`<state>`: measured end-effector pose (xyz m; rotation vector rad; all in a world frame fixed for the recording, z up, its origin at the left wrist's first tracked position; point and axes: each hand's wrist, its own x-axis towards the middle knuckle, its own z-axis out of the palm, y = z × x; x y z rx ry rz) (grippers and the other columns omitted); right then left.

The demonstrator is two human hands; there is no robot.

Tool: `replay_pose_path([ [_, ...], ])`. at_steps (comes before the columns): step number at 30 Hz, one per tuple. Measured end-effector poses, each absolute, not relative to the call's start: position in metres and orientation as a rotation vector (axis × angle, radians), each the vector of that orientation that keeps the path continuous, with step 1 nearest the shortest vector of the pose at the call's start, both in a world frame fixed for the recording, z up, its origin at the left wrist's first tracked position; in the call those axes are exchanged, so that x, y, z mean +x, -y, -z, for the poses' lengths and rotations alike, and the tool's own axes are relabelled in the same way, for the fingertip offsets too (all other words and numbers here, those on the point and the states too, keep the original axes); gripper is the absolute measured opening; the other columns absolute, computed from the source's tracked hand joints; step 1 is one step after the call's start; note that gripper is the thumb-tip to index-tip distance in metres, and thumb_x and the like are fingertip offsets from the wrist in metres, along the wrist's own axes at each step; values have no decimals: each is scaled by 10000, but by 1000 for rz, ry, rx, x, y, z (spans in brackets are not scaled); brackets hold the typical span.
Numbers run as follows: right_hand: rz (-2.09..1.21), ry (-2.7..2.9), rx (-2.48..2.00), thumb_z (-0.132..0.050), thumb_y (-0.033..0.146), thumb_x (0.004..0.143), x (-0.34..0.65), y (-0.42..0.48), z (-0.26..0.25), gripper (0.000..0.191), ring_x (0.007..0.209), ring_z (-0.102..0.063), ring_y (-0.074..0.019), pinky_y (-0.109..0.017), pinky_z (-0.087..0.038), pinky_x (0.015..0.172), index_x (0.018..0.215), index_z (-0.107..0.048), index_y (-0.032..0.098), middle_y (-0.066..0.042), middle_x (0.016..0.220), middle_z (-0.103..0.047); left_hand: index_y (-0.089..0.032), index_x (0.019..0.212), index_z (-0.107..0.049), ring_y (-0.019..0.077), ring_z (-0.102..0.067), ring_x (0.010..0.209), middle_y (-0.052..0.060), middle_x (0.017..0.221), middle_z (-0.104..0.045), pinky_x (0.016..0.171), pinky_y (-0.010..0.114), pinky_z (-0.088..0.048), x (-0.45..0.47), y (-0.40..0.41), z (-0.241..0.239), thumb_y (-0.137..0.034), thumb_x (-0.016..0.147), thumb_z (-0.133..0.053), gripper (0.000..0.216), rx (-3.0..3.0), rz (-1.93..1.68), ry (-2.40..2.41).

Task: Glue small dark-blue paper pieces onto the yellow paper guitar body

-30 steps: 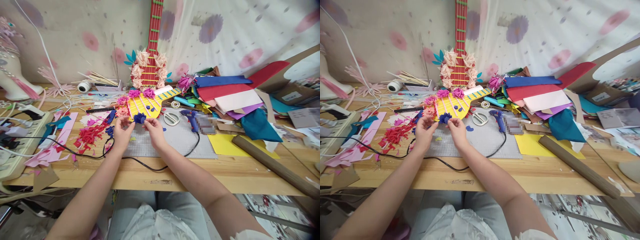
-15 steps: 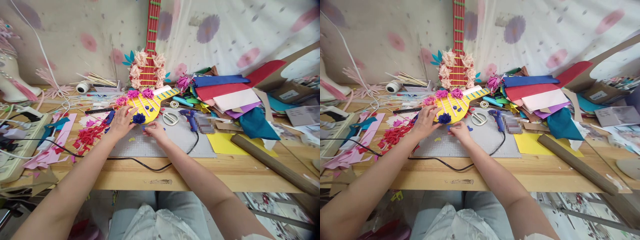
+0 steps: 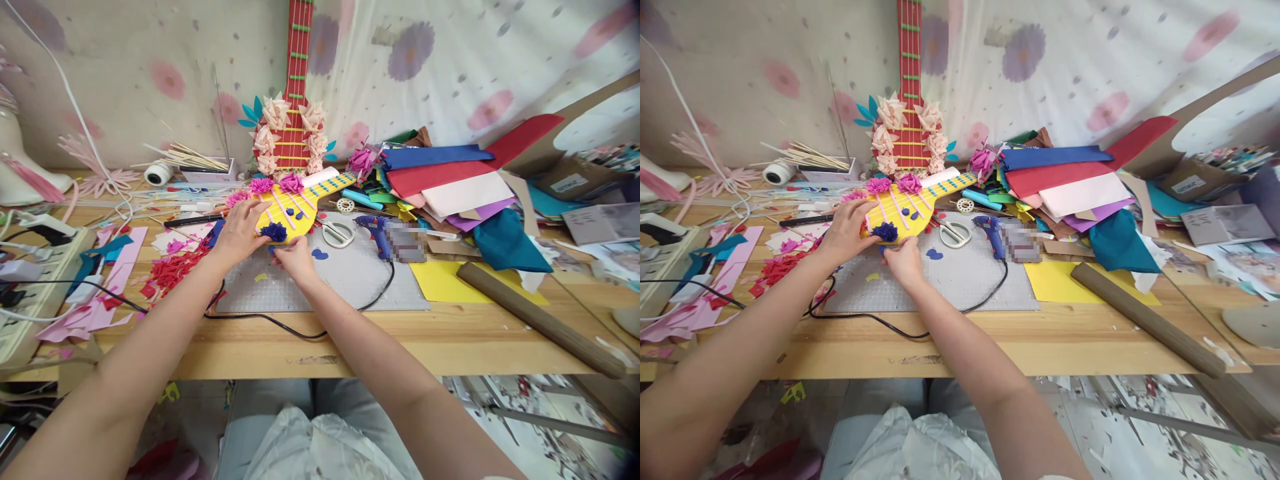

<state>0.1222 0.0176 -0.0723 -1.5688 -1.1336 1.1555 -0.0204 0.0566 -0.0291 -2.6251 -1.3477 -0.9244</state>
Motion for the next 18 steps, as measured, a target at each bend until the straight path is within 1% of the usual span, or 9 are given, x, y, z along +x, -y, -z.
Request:
replay_pose_path([
  [4,-1153,1090,-1575,-626,250,664,118,-20,71,395,635,-673,-175,-267,-469,538,864,-285,246,25,686,-670,-233,1307,-389,299,-387,1227,112,1267,-439,1051,486,-296,-23,-61,31,-257,657,-724,732,-2619,938,1360],
  [8,-1195,1036,-1607,-614,214,672,116,-22,68,398,588,-671,-168,-261,-482,517,903,-290,234,16,711,-680,-231,1315,-372,295,-398,1224,115,1272,-442,1047,484,-310,-24,-62,32,-270,650,-738,760,-2606,917,1354],
  [13,-1274,906,-1580,-605,167,673,112,-23,65,413,553,-668,-171,-225,-457,426,903,-269,238,12,709,-675,-216,1313,-369,292,-406,1222,122,1262,-452,1040,477,-324,-25,-61,34,-273,661,-733,749,-2600,921,1324],
  [18,-1311,833,-1483,-595,154,692,111,-21,64,398,518,-656,-147,-182,-416,366,870,-252,246,11,743,-673,-211,1306,-371,290,-408,1223,127,1265,-453,1039,478,-327,-26,-61,36,-283,675,-724,727,-2607,939,1322],
])
